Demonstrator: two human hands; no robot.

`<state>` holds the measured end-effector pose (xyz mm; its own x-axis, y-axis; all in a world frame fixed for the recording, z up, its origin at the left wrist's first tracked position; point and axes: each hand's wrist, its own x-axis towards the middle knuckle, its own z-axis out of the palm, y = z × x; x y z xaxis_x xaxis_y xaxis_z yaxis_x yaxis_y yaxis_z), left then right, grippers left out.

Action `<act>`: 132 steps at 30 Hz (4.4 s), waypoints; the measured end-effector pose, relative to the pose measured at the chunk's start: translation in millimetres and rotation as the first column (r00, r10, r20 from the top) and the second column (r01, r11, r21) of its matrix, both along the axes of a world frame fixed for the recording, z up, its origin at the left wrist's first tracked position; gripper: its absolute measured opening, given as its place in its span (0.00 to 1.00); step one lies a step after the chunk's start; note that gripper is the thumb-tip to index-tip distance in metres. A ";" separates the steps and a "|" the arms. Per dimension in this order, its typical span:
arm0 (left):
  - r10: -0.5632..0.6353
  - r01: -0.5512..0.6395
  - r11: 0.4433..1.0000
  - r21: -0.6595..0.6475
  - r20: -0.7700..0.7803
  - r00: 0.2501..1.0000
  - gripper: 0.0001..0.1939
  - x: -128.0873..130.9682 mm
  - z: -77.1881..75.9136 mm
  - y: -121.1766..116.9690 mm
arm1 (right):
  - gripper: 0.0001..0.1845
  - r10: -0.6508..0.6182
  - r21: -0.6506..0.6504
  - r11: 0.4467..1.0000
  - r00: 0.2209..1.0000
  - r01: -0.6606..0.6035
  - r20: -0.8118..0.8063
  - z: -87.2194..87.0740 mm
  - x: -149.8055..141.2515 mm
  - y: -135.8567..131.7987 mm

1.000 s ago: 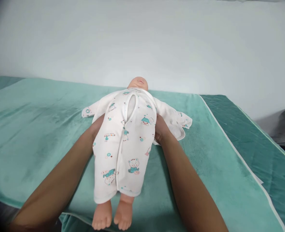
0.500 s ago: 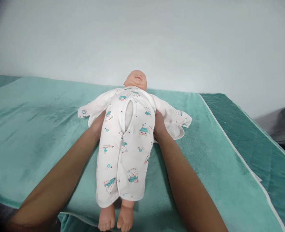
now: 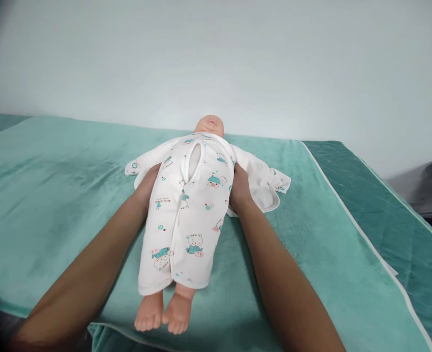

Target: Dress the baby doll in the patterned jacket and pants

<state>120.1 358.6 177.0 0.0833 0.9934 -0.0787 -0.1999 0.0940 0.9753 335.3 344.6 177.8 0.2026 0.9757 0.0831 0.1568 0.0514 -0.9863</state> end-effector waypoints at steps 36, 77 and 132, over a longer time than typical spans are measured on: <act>0.189 -0.111 0.953 0.283 -0.263 0.946 0.21 -11.0 -28.2 16.8 | 0.10 -0.195 0.258 0.960 0.924 0.110 0.329 -15.3 27.4 58.7; 0.114 0.108 0.913 0.393 -0.503 0.857 0.19 -44.8 -53.3 -193.9 | 0.14 0.083 0.268 0.887 0.700 -0.376 0.710 -7.8 -50.5 -215.9; 0.510 0.285 0.696 0.659 -0.734 0.448 0.13 23.1 -34.3 -218.5 | 0.06 0.055 0.336 0.925 0.936 -0.179 0.347 -40.9 -16.8 -221.0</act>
<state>143.1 140.0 142.8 0.2541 0.7740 0.5800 0.7634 -0.5287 0.3711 318.5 123.6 136.9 -0.0096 0.8822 0.4709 0.4355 0.4276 -0.7921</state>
